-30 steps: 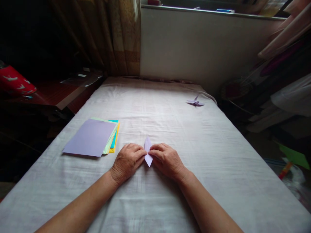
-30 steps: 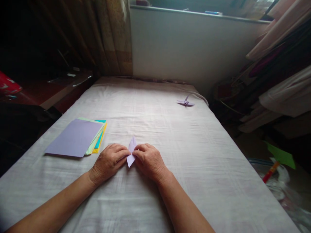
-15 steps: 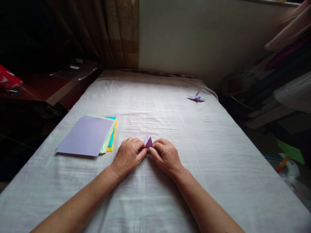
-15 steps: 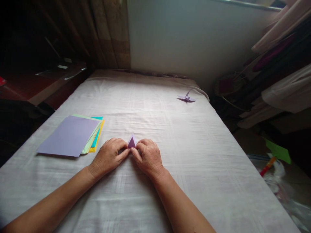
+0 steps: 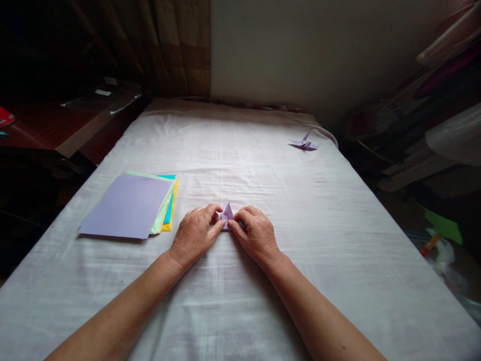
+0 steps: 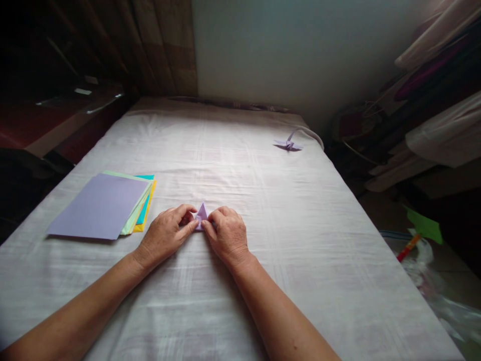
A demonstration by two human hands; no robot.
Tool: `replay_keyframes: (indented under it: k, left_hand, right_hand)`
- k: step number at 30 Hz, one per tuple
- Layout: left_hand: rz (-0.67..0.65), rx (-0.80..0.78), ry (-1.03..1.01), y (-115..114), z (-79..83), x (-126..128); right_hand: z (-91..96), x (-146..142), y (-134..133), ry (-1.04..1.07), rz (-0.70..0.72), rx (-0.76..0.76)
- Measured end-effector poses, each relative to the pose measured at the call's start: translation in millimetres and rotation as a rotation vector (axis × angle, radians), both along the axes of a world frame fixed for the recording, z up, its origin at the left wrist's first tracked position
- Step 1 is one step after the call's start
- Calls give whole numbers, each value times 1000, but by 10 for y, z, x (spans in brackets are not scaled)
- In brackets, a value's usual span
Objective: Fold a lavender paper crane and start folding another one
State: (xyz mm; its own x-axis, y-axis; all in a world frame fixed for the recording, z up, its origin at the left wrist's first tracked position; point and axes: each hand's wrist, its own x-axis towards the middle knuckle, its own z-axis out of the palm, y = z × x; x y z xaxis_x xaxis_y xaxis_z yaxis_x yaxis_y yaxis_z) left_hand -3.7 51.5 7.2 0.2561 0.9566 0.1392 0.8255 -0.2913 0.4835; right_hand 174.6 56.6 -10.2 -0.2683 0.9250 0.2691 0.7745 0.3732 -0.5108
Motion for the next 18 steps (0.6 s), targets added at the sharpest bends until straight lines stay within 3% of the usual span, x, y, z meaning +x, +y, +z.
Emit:
replay_keyframes:
  k: [18]
  left_hand:
    - [6, 18, 22, -25, 25, 42]
  right_hand:
    - [32, -41, -18, -41, -45, 16]
